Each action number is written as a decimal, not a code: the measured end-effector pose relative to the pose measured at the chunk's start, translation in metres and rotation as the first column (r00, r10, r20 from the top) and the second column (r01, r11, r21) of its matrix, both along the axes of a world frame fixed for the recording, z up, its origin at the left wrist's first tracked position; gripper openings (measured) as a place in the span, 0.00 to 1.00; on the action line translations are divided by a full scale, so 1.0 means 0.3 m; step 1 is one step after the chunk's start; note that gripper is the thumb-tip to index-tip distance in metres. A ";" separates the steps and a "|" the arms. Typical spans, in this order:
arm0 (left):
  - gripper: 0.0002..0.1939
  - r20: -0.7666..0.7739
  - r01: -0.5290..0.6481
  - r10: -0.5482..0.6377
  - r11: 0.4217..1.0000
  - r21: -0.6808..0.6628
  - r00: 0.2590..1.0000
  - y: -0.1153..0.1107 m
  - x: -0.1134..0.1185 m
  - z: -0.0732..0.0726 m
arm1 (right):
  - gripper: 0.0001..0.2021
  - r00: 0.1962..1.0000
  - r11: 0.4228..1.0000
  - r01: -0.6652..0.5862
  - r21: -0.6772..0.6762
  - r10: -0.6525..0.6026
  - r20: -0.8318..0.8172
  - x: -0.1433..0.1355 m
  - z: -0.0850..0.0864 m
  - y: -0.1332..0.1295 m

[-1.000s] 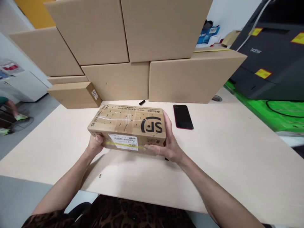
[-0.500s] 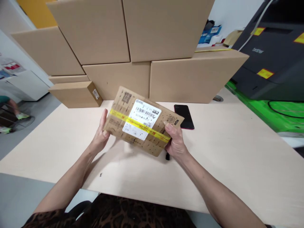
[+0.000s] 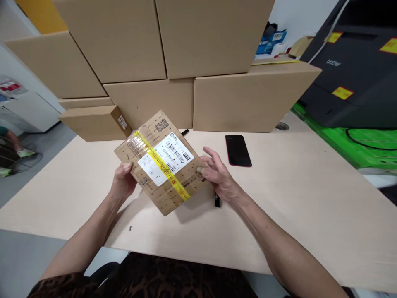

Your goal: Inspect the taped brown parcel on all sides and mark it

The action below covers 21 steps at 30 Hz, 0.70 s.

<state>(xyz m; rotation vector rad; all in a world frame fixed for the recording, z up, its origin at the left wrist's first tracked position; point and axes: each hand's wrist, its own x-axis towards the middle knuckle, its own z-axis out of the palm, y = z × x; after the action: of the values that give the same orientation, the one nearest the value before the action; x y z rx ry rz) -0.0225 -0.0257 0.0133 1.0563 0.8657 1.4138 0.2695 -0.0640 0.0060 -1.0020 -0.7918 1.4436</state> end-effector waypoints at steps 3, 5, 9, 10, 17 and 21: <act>0.35 0.044 -0.079 0.079 0.997 -0.005 0.996 0.000 0.004 0.020 | 0.48 0.987 0.989 -0.146 -0.023 0.147 0.066 -0.015 -0.024 -0.001; 0.36 0.067 -0.081 0.080 0.997 0.006 0.995 -0.005 0.014 0.021 | 0.49 0.984 0.985 -0.169 -0.040 0.170 0.047 -0.035 -0.042 -0.006; 0.48 0.019 0.174 -0.174 0.985 -0.001 0.984 -0.026 0.041 -0.011 | 0.46 0.998 0.996 -0.068 -0.055 0.067 -0.020 -0.057 -0.053 -0.011; 0.51 -0.005 0.246 -0.246 0.969 -0.014 0.969 -0.033 0.048 -0.022 | 0.45 0.999 0.998 -0.042 -0.050 0.040 -0.031 -0.056 -0.051 -0.009; 0.56 -0.046 0.327 -0.330 0.943 -0.057 0.943 -0.044 0.060 -0.053 | 0.45 0.989 0.988 -0.147 -0.046 0.148 0.002 -0.053 -0.034 -0.009; 0.55 -0.104 0.296 -0.300 0.954 -0.052 0.948 -0.042 0.049 -0.068 | 0.45 0.991 0.991 -0.129 -0.033 0.128 -0.029 -0.075 -0.036 -0.023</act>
<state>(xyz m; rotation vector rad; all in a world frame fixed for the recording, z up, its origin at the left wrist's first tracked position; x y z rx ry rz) -0.0077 -0.0382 -0.0072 1.1929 0.7700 1.0910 0.2471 -0.0709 -0.0048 -0.9703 -0.8265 1.5829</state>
